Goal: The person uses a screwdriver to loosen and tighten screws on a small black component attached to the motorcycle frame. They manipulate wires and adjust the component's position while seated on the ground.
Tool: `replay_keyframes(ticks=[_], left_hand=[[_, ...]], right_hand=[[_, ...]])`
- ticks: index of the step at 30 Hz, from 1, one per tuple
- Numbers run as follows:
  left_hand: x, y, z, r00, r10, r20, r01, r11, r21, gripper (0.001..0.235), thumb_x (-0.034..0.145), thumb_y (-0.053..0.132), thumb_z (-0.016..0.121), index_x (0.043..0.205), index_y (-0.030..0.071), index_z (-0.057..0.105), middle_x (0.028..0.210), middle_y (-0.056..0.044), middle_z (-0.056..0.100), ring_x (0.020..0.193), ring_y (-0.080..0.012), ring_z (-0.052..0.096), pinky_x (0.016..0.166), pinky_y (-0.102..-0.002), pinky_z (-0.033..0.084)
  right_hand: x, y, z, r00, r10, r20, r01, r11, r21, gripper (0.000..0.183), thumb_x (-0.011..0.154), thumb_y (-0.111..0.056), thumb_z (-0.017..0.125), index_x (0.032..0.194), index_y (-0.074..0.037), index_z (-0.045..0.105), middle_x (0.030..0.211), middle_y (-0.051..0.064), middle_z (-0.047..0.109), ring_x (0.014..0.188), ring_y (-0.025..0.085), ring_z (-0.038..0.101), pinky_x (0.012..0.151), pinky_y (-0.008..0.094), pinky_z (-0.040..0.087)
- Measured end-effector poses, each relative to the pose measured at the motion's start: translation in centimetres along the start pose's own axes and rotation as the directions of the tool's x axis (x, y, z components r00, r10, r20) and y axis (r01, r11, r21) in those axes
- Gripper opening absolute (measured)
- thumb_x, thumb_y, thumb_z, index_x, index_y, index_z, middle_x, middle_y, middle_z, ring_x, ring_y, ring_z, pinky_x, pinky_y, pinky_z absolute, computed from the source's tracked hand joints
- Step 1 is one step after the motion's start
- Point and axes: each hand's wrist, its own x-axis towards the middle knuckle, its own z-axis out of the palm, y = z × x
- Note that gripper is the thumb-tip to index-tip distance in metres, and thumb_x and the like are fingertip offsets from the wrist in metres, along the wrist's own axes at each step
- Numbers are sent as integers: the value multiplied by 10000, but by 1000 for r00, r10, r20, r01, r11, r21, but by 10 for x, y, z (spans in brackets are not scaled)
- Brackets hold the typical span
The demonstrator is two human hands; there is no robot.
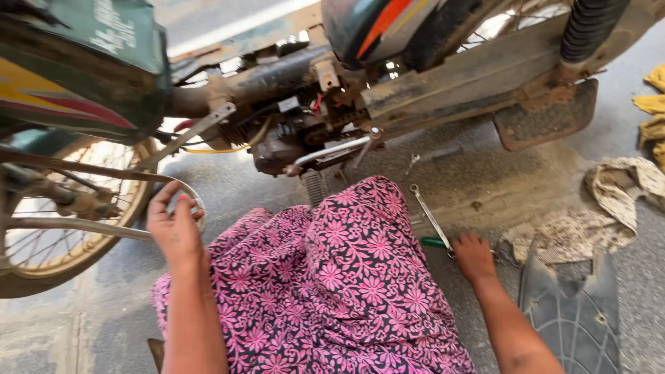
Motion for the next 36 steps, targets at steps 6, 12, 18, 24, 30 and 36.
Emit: replay_keyframes(ticks=[6, 12, 18, 24, 30, 36], left_hand=[[11, 24, 5, 999, -3, 47, 5, 999, -45, 293, 973, 24, 614, 1263, 30, 651, 1176, -20, 670, 852, -69, 618, 674, -224, 538], [27, 44, 9, 988, -34, 152, 41, 998, -45, 296, 984, 57, 630, 1277, 31, 662, 1039, -35, 645, 852, -56, 618, 710, -236, 560], [35, 90, 13, 952, -33, 305, 51, 997, -53, 329, 948, 80, 648, 1274, 61, 690, 881, -22, 670, 782, -58, 618, 729, -228, 565], [49, 101, 14, 886, 51, 462, -47, 999, -20, 304, 970, 127, 668, 1267, 69, 698, 930, -7, 661, 801, -64, 575, 741, -239, 501], [43, 79, 58, 746, 37, 665, 12, 998, -69, 271, 964, 175, 670, 1229, 118, 679, 1058, 27, 697, 904, -77, 633, 798, -251, 548], [7, 114, 89, 637, 167, 752, -317, 947, 57, 239, 970, 229, 655, 1170, 124, 735, 1107, -48, 735, 830, -150, 729, 772, -290, 583]], right_hand=[[-16, 9, -24, 997, 54, 48, -51, 997, -61, 217, 874, -216, 575, 1057, -219, 691, 1148, 12, 647, 1157, 226, 589, 907, 424, 504], [-20, -21, -34, 978, 201, 47, -185, 954, -237, 188, 913, -228, 561, 1054, -227, 685, 1129, -35, 668, 1126, 177, 628, 864, 440, 527], [-40, -17, 15, 946, 282, 161, -207, 905, -372, 164, 989, -249, 515, 1039, -256, 672, 1019, -47, 753, 1006, 168, 717, 850, 476, 506], [-42, 33, 31, 832, 344, 435, -412, 908, 70, 332, 875, -404, 655, 1152, -227, 702, 1058, 48, 800, 1000, 237, 772, 875, 459, 588], [-44, 68, -46, 768, 519, 375, -640, 622, 451, 446, 832, -467, 758, 1154, -171, 846, 904, 108, 832, 841, 251, 777, 796, 399, 641], [-3, -33, -303, 763, 553, -335, -203, 696, 688, 162, 1063, -141, 789, 1152, -7, 770, 910, 144, 747, 748, 152, 675, 663, 259, 523]])
